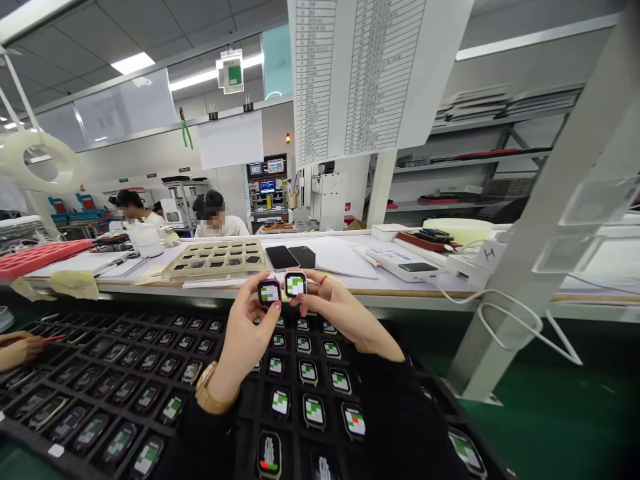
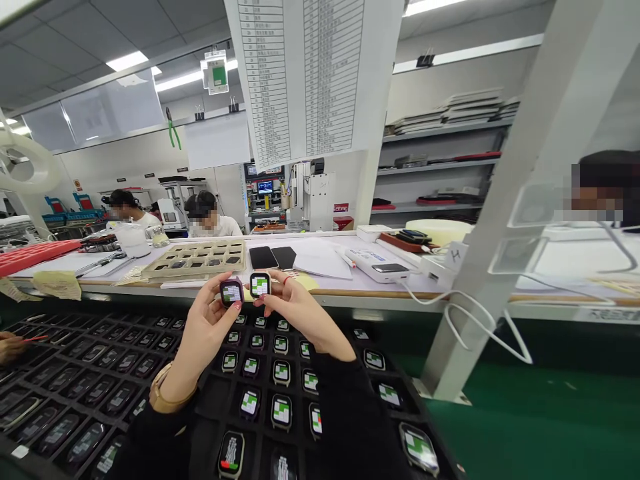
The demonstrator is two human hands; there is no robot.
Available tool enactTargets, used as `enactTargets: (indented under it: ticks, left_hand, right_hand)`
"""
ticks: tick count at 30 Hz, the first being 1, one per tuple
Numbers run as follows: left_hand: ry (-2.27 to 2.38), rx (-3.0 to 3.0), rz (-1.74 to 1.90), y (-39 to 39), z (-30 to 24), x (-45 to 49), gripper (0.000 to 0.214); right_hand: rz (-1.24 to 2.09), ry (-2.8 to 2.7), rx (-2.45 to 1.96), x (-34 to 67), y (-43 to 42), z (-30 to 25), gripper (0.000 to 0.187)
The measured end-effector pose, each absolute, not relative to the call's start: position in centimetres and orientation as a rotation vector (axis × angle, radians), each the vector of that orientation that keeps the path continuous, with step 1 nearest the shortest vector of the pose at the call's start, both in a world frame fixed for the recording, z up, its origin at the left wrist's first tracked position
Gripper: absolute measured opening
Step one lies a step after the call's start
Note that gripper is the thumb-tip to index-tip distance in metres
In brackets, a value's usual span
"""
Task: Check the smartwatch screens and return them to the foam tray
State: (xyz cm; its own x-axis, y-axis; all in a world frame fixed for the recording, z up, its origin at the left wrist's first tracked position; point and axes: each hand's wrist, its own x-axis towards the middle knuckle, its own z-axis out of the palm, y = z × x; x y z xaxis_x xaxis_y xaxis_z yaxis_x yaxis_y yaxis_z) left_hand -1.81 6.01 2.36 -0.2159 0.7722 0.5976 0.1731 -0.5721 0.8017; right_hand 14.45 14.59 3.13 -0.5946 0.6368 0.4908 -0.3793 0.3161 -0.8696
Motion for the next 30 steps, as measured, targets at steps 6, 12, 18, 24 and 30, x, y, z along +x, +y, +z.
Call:
enactTargets:
  ticks: [6, 12, 18, 24, 30]
  left_hand:
    - [1.102, 1.547, 1.840, 5.2, 2.5, -2.1, 0.043]
    - [1.129, 1.493, 1.896, 5.3, 2.4, -2.1, 0.038]
    - [1.202, 1.478, 1.911, 5.5, 2.3, -2.5, 0.036]
    - [1.245, 1.502, 1.754, 3.9, 1.1, -3.8, 0.051]
    - [1.449, 1.387, 1.360, 0.5, -3.7, -6.2, 0.069]
  right_hand:
    - [1.420, -1.711, -0.256, 14.1, 13.8, 3.4, 0.048]
    - [1.405, -1.695, -0.313, 13.5, 14.1, 3.0, 0.051]
    - [1.467, -1.703, -0.251, 13.3, 13.9, 3.1, 0.052]
    - [1.522, -1.689, -0.264, 14.0, 13.0, 4.5, 0.068]
    - [1.581, -1.889, -0.544, 18.6, 10.2, 2.0, 0.064]
